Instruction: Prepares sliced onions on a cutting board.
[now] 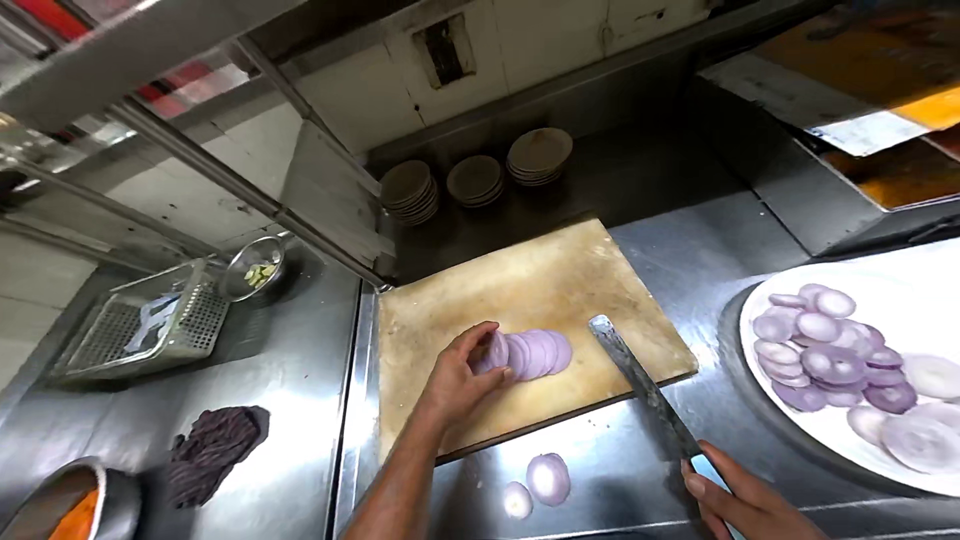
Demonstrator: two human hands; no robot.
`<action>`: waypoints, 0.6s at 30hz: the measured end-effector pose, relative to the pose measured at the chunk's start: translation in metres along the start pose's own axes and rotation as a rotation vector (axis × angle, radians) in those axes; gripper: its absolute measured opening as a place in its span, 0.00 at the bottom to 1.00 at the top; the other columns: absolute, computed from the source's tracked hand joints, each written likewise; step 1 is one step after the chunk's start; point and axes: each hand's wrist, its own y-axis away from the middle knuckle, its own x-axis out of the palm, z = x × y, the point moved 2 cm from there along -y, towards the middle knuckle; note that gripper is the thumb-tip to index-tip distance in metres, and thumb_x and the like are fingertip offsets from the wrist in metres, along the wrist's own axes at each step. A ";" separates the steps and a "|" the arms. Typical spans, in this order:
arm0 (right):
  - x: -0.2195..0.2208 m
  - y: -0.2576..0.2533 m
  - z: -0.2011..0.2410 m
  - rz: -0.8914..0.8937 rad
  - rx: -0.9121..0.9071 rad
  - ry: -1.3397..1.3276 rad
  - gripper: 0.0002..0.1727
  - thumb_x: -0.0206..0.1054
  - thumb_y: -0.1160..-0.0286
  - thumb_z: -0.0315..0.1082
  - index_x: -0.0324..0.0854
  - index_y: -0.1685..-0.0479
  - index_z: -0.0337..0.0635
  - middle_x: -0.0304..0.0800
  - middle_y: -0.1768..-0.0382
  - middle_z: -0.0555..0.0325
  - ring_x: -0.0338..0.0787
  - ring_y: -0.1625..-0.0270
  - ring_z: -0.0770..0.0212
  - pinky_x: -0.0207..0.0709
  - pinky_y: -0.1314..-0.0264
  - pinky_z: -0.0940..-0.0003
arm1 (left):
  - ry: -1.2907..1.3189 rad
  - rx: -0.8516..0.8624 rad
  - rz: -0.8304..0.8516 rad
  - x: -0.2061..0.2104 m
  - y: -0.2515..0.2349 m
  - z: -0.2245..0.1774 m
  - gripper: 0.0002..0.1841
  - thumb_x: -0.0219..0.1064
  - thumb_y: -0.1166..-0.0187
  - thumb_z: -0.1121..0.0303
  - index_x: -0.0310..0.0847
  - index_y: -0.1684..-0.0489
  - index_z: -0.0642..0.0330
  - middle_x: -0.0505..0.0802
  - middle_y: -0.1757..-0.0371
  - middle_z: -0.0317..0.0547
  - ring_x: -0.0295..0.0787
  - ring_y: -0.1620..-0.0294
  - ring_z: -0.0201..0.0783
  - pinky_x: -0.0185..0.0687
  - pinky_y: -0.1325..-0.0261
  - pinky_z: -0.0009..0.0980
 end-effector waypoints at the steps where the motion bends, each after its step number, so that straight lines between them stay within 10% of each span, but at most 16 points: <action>1: -0.003 0.003 -0.002 -0.021 -0.007 -0.028 0.12 0.54 0.13 0.41 0.67 0.42 0.44 0.75 0.80 0.65 0.79 0.84 0.65 0.79 0.81 0.67 | -0.087 0.030 0.006 0.009 -0.005 -0.012 0.35 0.82 0.35 0.60 0.78 0.24 0.53 0.89 0.34 0.44 0.84 0.31 0.38 0.80 0.26 0.43; 8: -0.015 0.019 -0.011 -0.158 -0.020 -0.126 0.13 0.53 0.12 0.43 0.66 0.40 0.46 0.75 0.79 0.64 0.78 0.84 0.65 0.78 0.82 0.67 | -0.617 0.374 0.184 0.112 -0.045 -0.086 0.30 0.80 0.33 0.53 0.84 0.29 0.49 0.91 0.40 0.46 0.85 0.36 0.50 0.77 0.32 0.55; 18: -0.017 0.017 -0.023 -0.132 -0.017 -0.150 0.17 0.52 0.12 0.48 0.68 0.39 0.46 0.75 0.79 0.62 0.79 0.84 0.63 0.78 0.82 0.66 | -0.511 0.243 0.338 0.117 -0.063 -0.096 0.20 0.75 0.23 0.64 0.86 0.31 0.48 0.88 0.41 0.49 0.88 0.44 0.45 0.86 0.38 0.45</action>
